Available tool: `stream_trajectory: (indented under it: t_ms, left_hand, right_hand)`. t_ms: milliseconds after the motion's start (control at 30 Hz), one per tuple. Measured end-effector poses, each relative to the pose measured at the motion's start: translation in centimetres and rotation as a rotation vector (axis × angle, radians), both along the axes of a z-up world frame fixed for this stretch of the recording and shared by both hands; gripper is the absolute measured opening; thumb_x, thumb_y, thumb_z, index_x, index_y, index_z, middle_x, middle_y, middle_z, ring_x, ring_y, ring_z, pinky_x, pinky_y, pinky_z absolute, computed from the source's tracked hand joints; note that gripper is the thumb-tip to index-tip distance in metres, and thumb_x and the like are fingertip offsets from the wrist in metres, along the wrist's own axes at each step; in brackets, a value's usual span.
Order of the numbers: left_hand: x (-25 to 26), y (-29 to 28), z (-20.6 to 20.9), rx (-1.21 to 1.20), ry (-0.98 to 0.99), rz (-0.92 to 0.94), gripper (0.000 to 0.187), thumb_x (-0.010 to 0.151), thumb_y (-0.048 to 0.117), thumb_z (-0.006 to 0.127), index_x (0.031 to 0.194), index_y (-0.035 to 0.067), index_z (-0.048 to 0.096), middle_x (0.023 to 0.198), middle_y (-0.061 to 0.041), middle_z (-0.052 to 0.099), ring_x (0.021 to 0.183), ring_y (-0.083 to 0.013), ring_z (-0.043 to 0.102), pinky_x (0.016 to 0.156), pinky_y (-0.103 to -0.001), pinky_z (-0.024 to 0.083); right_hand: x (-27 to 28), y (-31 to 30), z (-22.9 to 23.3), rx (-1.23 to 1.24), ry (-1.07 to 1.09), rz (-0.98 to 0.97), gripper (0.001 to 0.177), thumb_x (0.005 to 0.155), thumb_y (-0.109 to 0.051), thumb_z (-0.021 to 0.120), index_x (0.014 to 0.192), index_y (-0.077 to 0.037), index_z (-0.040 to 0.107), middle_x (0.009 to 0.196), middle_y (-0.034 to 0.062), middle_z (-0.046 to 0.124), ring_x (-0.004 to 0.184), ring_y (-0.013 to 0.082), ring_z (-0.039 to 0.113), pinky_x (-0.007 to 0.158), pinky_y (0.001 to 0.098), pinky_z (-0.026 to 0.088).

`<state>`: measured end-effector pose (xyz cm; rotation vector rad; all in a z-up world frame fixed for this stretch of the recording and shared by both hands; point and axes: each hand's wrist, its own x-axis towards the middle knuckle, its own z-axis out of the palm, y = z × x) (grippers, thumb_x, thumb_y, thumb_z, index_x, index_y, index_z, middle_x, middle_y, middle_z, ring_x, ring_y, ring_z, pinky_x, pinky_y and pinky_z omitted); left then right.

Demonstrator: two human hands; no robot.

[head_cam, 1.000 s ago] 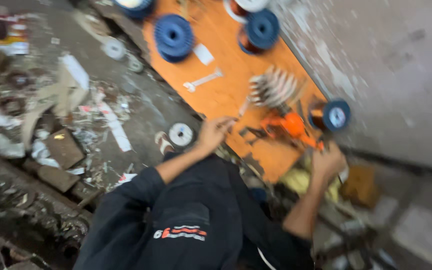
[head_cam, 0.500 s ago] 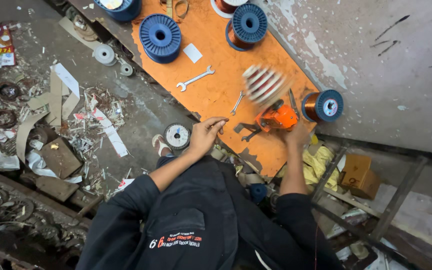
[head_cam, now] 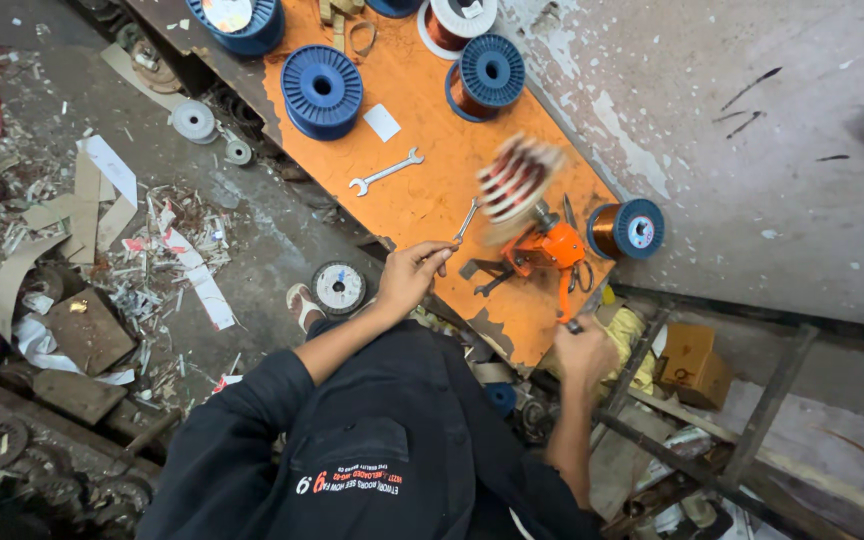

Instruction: The person winds copper wire onto a motor stator using a handheld electric drill as a winding machine. They repeatedly wrap the wire, cut it with scissors, and adjust the stator on the drill. The person also briefly handles a green smartphone and a measuring tape during the process.

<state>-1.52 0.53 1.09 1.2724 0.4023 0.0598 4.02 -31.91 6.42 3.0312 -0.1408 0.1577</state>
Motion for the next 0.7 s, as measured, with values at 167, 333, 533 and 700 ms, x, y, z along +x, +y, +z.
stream_trajectory:
  t_ms: [167, 333, 533, 700]
  left_hand:
    - [1.0, -0.5, 0.0, -0.016, 0.024, 0.005, 0.024, 0.1, 0.02, 0.065, 0.117, 0.008, 0.077, 0.07, 0.0, 0.069, 0.047, -0.0053, 0.057, 0.044, -0.023, 0.044]
    - [0.8, -0.6, 0.1, -0.075, 0.051, 0.024, 0.024, 0.1, 0.021, 0.065, 0.117, 0.008, 0.077, 0.071, 0.0, 0.068, 0.046, -0.0051, 0.056, 0.043, -0.024, 0.042]
    - [0.4, -0.7, 0.0, -0.001, 0.128, 0.04, 0.023, 0.099, 0.022, 0.066, 0.114, 0.01, 0.078, 0.071, 0.001, 0.07, 0.047, -0.0053, 0.057, 0.044, -0.024, 0.043]
    - [-0.5, -0.4, 0.0, 0.123, 0.063, 0.06, 0.022, 0.099, 0.023, 0.067, 0.113, 0.011, 0.08, 0.07, 0.0, 0.071, 0.054, -0.0033, 0.058, 0.05, -0.024, 0.045]
  right_hand:
    - [6.6, -1.7, 2.5, 0.044, -0.128, 0.059, 0.021, 0.082, -0.035, 0.079, 0.077, -0.016, 0.073, 0.078, 0.0181, 0.07, 0.076, 0.0435, 0.067, 0.063, 0.0543, 0.048]
    - [13.8, -2.8, 1.1, 0.082, -0.12, 0.067, 0.027, 0.085, -0.043, 0.079, 0.088, -0.016, 0.076, 0.08, 0.0218, 0.07, 0.078, 0.0469, 0.066, 0.064, 0.0555, 0.048]
    - [18.0, -2.6, -5.7, 0.082, 0.088, -0.009, 0.033, 0.084, -0.046, 0.073, 0.101, -0.017, 0.078, 0.088, 0.0228, 0.072, 0.086, 0.0465, 0.068, 0.071, 0.0559, 0.052]
    - [13.8, -0.9, -11.6, 0.068, 0.262, -0.026, 0.049, 0.087, -0.054, 0.066, 0.101, -0.008, 0.077, 0.092, 0.0233, 0.074, 0.088, 0.0437, 0.071, 0.073, 0.0531, 0.055]
